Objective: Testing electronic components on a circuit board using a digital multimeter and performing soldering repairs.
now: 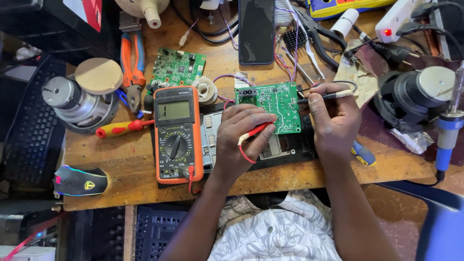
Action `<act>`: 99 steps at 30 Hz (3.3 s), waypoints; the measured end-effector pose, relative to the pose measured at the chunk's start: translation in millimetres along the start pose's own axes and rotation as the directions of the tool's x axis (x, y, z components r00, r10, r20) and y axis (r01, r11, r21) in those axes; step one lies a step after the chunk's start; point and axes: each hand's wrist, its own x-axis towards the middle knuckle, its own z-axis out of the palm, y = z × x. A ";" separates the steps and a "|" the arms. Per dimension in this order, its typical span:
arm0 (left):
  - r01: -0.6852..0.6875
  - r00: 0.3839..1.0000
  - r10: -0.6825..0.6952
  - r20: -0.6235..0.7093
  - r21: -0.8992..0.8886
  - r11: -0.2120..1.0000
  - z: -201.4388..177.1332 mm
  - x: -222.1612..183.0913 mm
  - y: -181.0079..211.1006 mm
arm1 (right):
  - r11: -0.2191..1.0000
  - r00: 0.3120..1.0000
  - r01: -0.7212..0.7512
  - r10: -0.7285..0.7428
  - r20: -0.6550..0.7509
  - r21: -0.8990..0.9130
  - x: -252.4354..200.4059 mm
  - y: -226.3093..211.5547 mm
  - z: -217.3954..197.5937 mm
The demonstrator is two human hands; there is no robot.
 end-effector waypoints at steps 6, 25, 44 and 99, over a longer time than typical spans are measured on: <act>-0.003 1.000 0.003 0.001 -0.004 1.000 0.3 0.6 0.8 | 1.000 1.000 -0.018 0.018 -0.006 -0.010 0.7 -6.7 6.9; -0.021 1.000 0.021 0.002 -0.004 1.000 0.4 3.3 1.1 | 0.997 0.997 -0.081 0.081 0.016 0.019 0.2 -5.2 5.2; -0.081 0.997 0.080 0.021 0.029 0.996 0.3 3.9 5.3 | 0.990 0.960 0.138 -0.128 0.250 -0.024 -8.9 -9.9 9.5; -0.092 0.990 0.076 0.121 0.137 0.986 -4.8 0.3 11.0 | 0.378 0.661 0.141 0.653 0.371 -0.915 260.1 50.9 -162.0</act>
